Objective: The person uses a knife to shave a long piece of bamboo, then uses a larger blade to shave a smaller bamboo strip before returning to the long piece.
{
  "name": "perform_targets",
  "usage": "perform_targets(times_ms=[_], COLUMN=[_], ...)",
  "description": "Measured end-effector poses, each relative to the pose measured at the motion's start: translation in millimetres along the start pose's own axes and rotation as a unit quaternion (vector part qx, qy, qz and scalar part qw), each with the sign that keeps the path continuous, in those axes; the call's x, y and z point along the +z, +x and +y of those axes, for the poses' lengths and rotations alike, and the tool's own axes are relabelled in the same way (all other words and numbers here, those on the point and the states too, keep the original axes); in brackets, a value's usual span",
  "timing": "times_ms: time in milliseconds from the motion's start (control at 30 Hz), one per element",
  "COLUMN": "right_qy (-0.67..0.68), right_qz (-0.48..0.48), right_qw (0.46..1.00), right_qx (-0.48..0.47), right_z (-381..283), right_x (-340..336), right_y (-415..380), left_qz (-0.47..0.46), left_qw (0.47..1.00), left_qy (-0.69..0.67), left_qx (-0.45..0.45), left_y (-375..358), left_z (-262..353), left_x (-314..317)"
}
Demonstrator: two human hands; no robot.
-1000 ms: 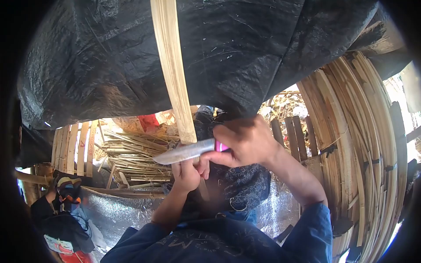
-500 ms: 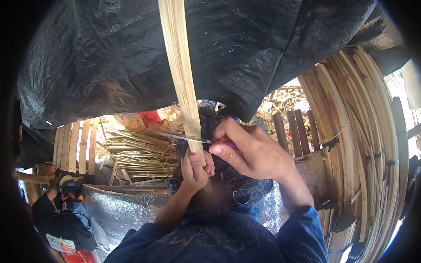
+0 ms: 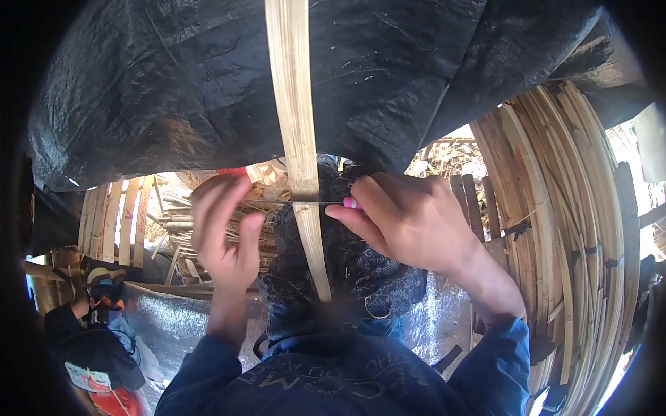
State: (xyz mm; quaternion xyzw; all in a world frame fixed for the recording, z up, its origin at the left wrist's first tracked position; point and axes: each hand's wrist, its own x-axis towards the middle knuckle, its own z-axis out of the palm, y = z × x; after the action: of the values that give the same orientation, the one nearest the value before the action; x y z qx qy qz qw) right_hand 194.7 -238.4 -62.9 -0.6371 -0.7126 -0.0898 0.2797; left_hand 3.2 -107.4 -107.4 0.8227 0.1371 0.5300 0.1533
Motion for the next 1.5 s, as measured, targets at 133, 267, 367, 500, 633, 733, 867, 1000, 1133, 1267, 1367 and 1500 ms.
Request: perform_targets(times_ms=[133, 267, 367, 500, 633, 733, 867, 1000, 1133, 1267, 1367, 1500], right_qy=[-0.022, -0.021, -0.010, 0.006, 0.033, 0.039, 0.027, 0.062, 0.176, 0.203, 0.111, 0.122], right_qz=[0.006, -0.002, 0.000, -0.029, -0.092, -0.067, -0.036, -0.023, 0.011, 0.050, 0.055, -0.018], right_qw=[1.000, 1.000, 1.000, 1.000, 0.995, 0.997, 0.999, 0.997, 0.981, 0.971, 0.987, 0.988], right_qx=[-0.003, 0.002, 0.002, 0.000, 0.023, 0.003, 0.030, 0.045, 0.083, 0.113, 0.098, 0.090], right_z=[2.9, 7.9, 9.8, 15.3, 15.1, 10.3, 2.3, 3.0, 4.1, -1.4, -2.0, 16.6], right_x=[5.0, 12.2, 16.7, 29.0, 48.7, 42.9, 24.1, 28.6, 40.9, 41.6, 45.4, 86.4], right_y=[-0.3, -1.5, -0.5, -9.7, -32.9, -29.7, -14.8, -17.8, -36.4, -34.6, -22.8, -47.6], left_qz=[-0.031, -0.032, -0.022, -0.056, -0.116, -0.105, -0.065, 0.000, -0.012, -0.103, -0.104, -0.102], left_qw=[0.998, 0.995, 0.995, 0.994, 0.981, 0.984, 0.987, 0.930, 0.799, 0.824, 0.856, 0.857], left_qy=[-0.051, -0.078, -0.081, -0.065, -0.108, -0.098, -0.111, -0.305, -0.468, -0.399, -0.324, -0.316], left_qx=[-0.036, -0.056, -0.061, -0.066, -0.108, -0.106, -0.096, -0.206, -0.378, -0.389, -0.389, -0.395], left_y=[3.0, -0.3, -1.7, -15.1, -47.2, -41.4, -12.4, -29.0, -97.1, -140.5, -144.6, -149.1], left_z=[-8.5, -10.6, -12.5, -17.2, -21.7, -14.1, -5.2, 3.1, 23.6, 26.9, 27.6, 19.6], left_x=[12.5, 16.9, 18.9, 18.4, 18.6, 11.5, 8.1, 26.5, 56.6, 67.5, 75.6, 83.2])
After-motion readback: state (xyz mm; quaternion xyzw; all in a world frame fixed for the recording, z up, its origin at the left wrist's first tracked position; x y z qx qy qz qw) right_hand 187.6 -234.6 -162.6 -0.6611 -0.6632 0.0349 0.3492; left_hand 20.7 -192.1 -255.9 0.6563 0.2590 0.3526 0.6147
